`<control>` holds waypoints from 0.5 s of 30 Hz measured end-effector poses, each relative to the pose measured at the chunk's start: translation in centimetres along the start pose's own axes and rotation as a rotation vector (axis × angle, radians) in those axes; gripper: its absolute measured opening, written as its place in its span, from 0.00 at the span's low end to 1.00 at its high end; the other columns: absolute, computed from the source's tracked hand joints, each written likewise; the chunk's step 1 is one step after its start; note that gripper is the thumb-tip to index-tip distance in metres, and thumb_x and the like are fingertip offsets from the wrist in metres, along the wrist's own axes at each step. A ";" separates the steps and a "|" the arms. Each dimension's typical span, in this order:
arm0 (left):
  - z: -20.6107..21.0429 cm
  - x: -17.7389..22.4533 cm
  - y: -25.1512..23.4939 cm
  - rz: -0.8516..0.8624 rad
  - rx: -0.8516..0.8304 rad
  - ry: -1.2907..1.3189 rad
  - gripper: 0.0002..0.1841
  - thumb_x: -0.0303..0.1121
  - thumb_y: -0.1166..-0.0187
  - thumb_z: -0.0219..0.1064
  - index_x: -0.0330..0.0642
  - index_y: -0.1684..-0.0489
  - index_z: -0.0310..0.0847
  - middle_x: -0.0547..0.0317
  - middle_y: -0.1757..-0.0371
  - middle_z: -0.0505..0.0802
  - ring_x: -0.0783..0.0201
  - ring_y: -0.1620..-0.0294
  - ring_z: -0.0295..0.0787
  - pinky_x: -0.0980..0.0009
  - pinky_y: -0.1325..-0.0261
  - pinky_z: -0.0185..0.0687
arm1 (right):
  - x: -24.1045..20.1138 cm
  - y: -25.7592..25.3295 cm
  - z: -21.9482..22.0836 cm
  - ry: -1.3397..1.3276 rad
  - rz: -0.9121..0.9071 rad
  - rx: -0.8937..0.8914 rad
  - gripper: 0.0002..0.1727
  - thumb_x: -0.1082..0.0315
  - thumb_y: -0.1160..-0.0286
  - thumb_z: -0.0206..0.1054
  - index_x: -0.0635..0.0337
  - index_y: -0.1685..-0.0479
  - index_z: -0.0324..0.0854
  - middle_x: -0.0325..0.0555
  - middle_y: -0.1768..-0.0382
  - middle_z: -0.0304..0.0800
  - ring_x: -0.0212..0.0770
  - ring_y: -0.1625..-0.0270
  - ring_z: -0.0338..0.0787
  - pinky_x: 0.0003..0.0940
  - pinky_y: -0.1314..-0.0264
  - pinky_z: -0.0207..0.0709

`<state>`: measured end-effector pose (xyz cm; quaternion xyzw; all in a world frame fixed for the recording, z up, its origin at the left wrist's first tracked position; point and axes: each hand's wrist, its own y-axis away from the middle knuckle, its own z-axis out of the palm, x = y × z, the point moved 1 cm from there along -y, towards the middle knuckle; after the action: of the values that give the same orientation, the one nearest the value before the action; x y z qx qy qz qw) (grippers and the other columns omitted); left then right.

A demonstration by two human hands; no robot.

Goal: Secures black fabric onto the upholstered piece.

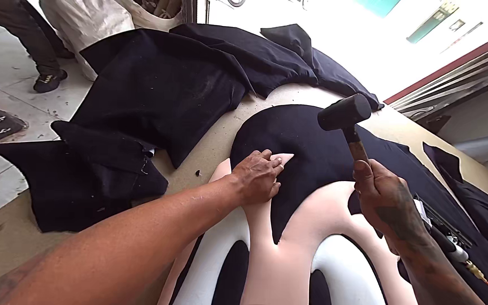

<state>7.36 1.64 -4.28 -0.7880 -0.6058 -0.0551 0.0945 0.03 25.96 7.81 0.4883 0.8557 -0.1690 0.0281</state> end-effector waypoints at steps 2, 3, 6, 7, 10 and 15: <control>0.6 -0.3 0.6 0.009 0.072 0.017 0.29 0.55 0.15 0.50 0.53 0.22 0.81 0.65 0.19 0.82 0.56 0.26 0.79 0.59 0.29 0.73 | 0.4 0.3 0.3 -0.006 -0.022 -0.005 0.36 0.29 0.14 0.34 0.46 0.70 0.75 0.33 0.88 0.69 0.36 0.87 0.74 0.40 0.87 0.65; 0.8 -0.3 0.7 0.013 0.099 0.029 0.28 0.54 0.15 0.51 0.52 0.25 0.83 0.65 0.20 0.84 0.57 0.26 0.80 0.60 0.28 0.74 | 0.6 0.5 0.6 0.000 -0.036 -0.014 0.37 0.28 0.15 0.33 0.46 0.71 0.75 0.32 0.88 0.69 0.35 0.87 0.74 0.39 0.87 0.65; 0.6 -0.6 0.4 0.024 0.114 0.077 0.22 0.51 0.12 0.54 0.52 0.36 0.90 0.66 0.27 0.89 0.59 0.27 0.83 0.59 0.28 0.77 | 1.5 1.4 1.8 0.021 -0.061 -0.072 0.37 0.28 0.15 0.32 0.44 0.71 0.76 0.31 0.88 0.71 0.35 0.85 0.76 0.40 0.86 0.68; 0.2 -1.0 -0.1 0.018 0.117 0.092 0.20 0.49 0.12 0.56 0.53 0.40 0.92 0.66 0.32 0.92 0.59 0.30 0.85 0.58 0.29 0.79 | 1.8 1.6 2.1 0.022 -0.062 -0.086 0.37 0.28 0.16 0.32 0.44 0.71 0.77 0.31 0.88 0.71 0.35 0.85 0.77 0.40 0.85 0.68; -2.6 -3.0 -2.9 -0.099 0.142 0.144 0.11 0.46 0.22 0.70 0.53 0.54 0.94 0.60 0.54 0.96 0.53 0.42 0.88 0.49 0.37 0.80 | 2.6 2.0 2.9 0.012 -0.067 -0.119 0.37 0.27 0.16 0.33 0.43 0.72 0.76 0.30 0.89 0.70 0.35 0.86 0.75 0.40 0.86 0.67; -6.4 -5.8 -9.4 -0.353 -0.145 0.160 0.25 0.63 0.45 0.82 0.51 0.67 0.92 0.53 0.61 0.93 0.48 0.54 0.91 0.38 0.54 0.85 | 2.5 1.9 3.2 0.007 -0.232 -0.131 0.31 0.31 0.14 0.38 0.40 0.74 0.71 0.26 0.90 0.62 0.31 0.89 0.68 0.35 0.89 0.60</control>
<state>-3.06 -2.92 1.58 -0.6674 -0.7196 -0.1764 0.0744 -0.06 27.93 3.72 0.3836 0.9158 -0.1130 0.0373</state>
